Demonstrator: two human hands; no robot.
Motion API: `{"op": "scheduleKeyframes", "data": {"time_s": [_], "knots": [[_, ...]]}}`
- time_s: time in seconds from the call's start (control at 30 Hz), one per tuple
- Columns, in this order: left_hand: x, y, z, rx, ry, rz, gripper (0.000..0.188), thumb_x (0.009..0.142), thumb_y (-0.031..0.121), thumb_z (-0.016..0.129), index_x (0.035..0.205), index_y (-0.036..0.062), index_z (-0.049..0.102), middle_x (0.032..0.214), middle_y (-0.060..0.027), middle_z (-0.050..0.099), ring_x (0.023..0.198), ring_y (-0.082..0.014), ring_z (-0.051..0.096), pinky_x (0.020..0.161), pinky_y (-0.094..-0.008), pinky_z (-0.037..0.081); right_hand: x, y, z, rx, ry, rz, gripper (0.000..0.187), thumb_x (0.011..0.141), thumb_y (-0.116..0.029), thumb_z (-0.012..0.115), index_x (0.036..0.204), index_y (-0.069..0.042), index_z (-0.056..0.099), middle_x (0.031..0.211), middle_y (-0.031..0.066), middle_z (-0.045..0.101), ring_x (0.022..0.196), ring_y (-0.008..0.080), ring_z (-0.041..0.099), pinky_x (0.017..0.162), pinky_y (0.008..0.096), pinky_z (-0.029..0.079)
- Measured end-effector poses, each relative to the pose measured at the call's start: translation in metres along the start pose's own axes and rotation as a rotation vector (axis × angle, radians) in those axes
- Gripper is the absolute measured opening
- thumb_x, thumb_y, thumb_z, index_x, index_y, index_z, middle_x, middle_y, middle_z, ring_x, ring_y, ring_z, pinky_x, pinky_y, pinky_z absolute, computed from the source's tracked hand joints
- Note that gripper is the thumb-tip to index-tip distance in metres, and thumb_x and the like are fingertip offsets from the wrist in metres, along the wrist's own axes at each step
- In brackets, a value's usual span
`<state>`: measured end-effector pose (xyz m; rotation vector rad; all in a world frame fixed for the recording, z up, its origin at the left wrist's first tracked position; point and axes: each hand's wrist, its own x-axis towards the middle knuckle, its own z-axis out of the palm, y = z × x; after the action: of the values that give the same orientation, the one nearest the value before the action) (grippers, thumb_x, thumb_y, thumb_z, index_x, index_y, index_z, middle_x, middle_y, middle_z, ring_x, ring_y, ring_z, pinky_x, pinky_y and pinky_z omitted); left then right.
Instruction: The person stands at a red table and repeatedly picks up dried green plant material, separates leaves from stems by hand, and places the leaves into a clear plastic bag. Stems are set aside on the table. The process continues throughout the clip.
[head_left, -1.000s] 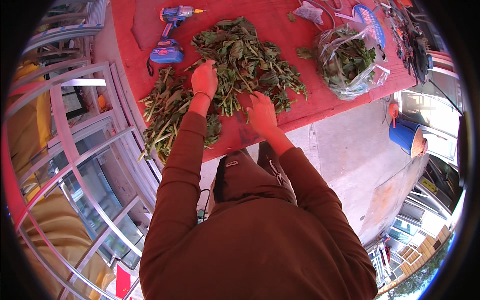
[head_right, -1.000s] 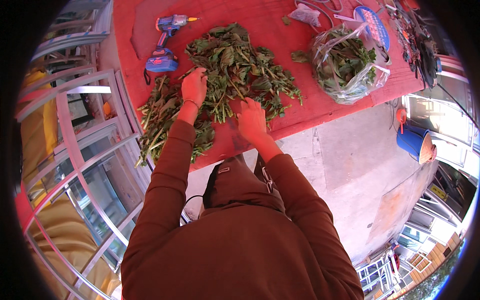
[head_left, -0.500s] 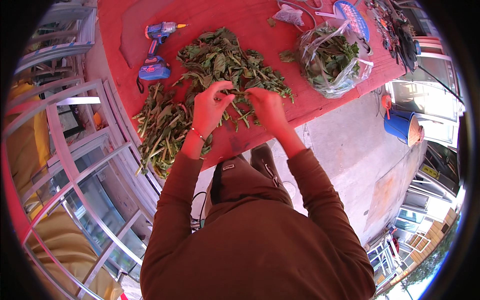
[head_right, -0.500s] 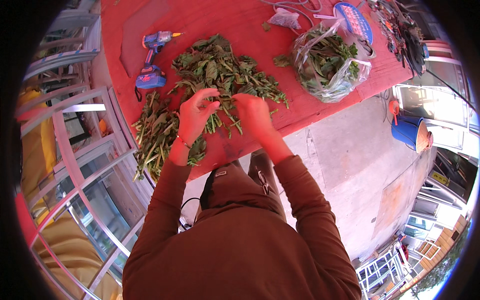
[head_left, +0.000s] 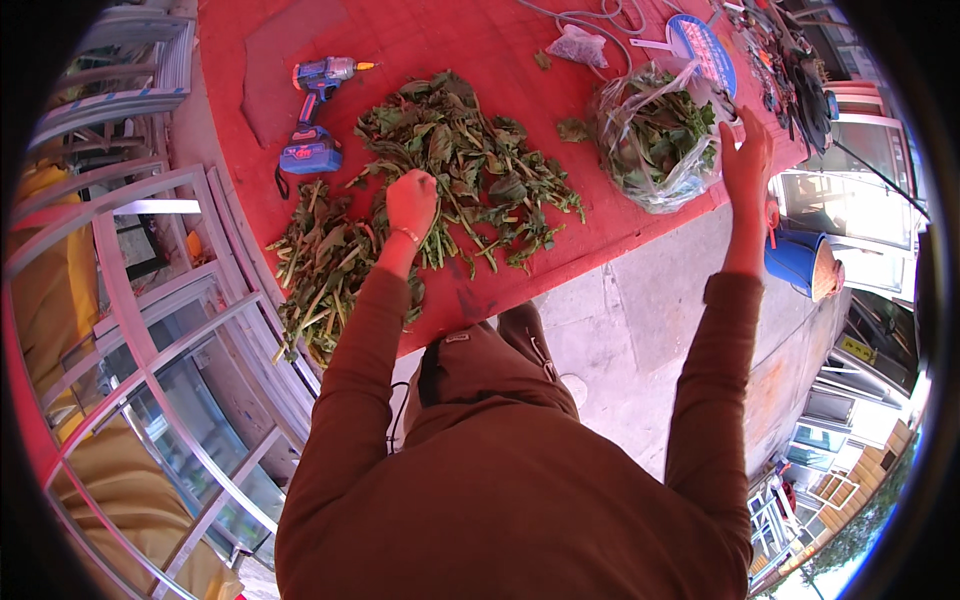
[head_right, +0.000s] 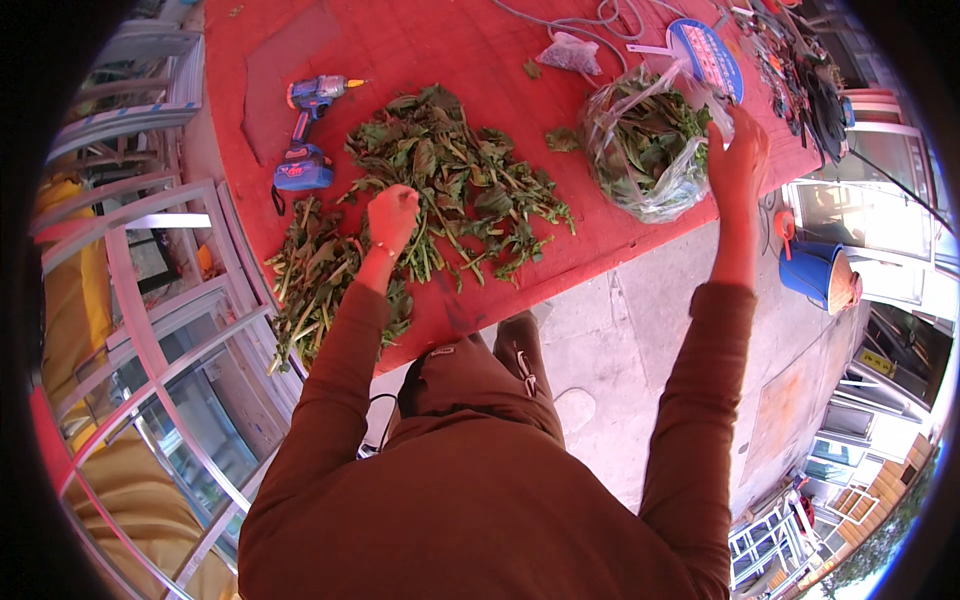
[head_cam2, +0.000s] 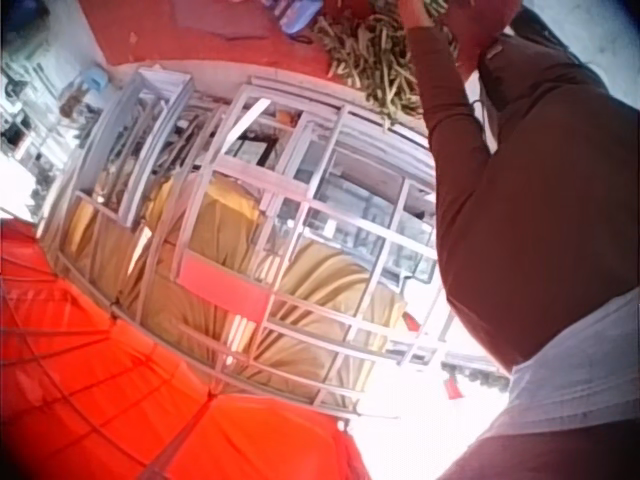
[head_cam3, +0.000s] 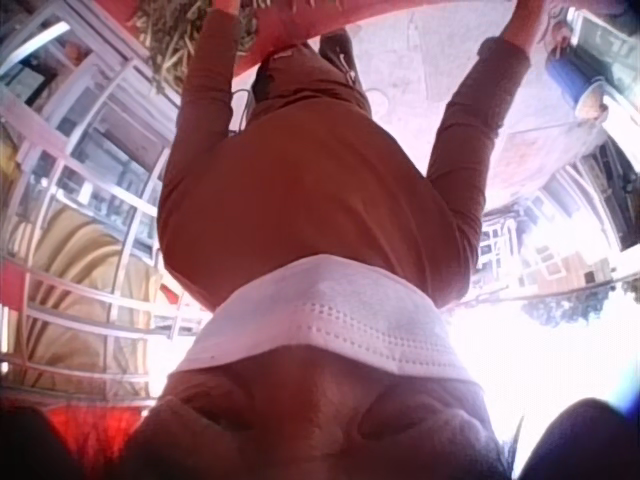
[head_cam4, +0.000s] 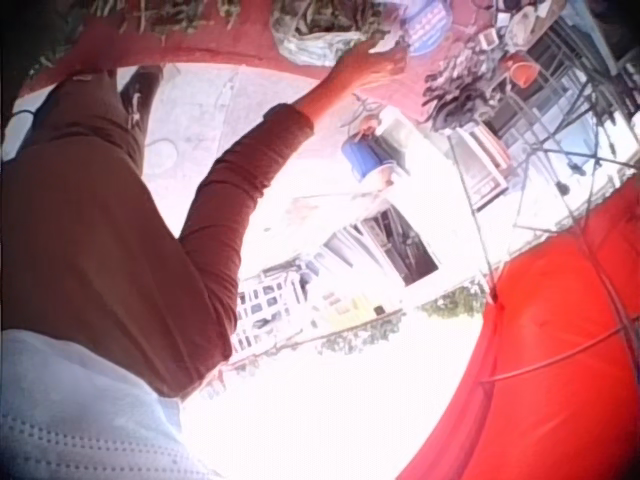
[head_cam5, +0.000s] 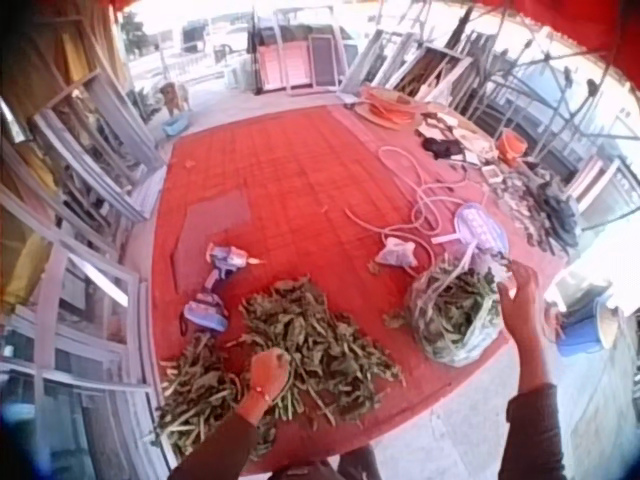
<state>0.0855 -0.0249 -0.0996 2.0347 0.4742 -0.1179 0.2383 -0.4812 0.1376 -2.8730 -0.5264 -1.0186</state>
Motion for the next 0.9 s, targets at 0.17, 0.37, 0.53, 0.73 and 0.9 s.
{"op": "scheduleKeyframes", "data": {"time_s": [0.17, 0.37, 0.53, 0.73, 0.9], "knots": [[0.016, 0.020, 0.033, 0.409, 0.008, -0.124, 0.029, 0.091, 0.030, 0.070, 0.089, 0.0013, 0.070, 0.084, -0.0156, 0.071, 0.082, -0.0348, 0.068, 0.070, -0.0454, 0.055, -0.040, -0.106, -0.005, 0.345, -0.109, 0.185, 0.019, 0.087, -0.009, 0.072, 0.105, -0.003, 0.071, 0.121, 0.0150, 0.070, 0.113, 0.0334, 0.064, 0.097, 0.0419, 0.050], [-0.003, 0.016, 0.032, -0.472, 0.069, -0.166, 0.045, 0.085, 0.026, 0.081, 0.113, -0.0067, 0.069, 0.098, -0.0128, 0.076, 0.084, -0.0195, 0.073, 0.070, -0.0336, 0.059, -0.128, -0.195, 0.004, 0.675, -0.326, 0.430, 0.019, 0.091, -0.001, 0.068, 0.110, 0.000, 0.072, 0.117, 0.0129, 0.072, 0.103, 0.0222, 0.068, 0.089, 0.0339, 0.054], [-0.030, 0.044, 0.006, -0.728, -0.195, -0.157, 0.029, 0.092, 0.016, 0.076, 0.110, -0.0058, 0.068, 0.095, -0.0079, 0.073, 0.080, -0.0174, 0.072, 0.069, -0.0312, 0.060, -0.153, -0.257, 0.013, 1.029, -0.528, 0.622, 0.023, 0.092, -0.009, 0.069, 0.114, -0.002, 0.071, 0.117, 0.0146, 0.071, 0.106, 0.0261, 0.069, 0.085, 0.0343, 0.056], [-0.055, 0.069, -0.016, -0.799, -0.427, -0.064, 0.020, 0.094, 0.012, 0.073, 0.107, -0.0029, 0.068, 0.093, -0.0034, 0.071, 0.081, -0.0111, 0.068, 0.074, -0.0277, 0.058, -0.118, -0.293, 0.019, 1.252, -0.549, 0.824, 0.047, 0.093, -0.015, 0.072, 0.134, 0.001, 0.056, 0.122, 0.0180, 0.069, 0.113, 0.0229, 0.066, 0.085, 0.0350, 0.057], [-0.073, 0.072, -0.014, -0.817, -0.530, -0.032, 0.020, 0.097, 0.013, 0.069, 0.109, -0.0022, 0.067, 0.093, -0.0005, 0.068, 0.082, -0.0085, 0.066, 0.073, -0.0250, 0.055, -0.098, -0.289, 0.033, 1.496, -0.481, 0.933, 0.047, 0.088, -0.013, 0.077, 0.128, 0.004, 0.059, 0.108, 0.0127, 0.071, 0.093, 0.0137, 0.067, 0.077, 0.0283, 0.054]]}}
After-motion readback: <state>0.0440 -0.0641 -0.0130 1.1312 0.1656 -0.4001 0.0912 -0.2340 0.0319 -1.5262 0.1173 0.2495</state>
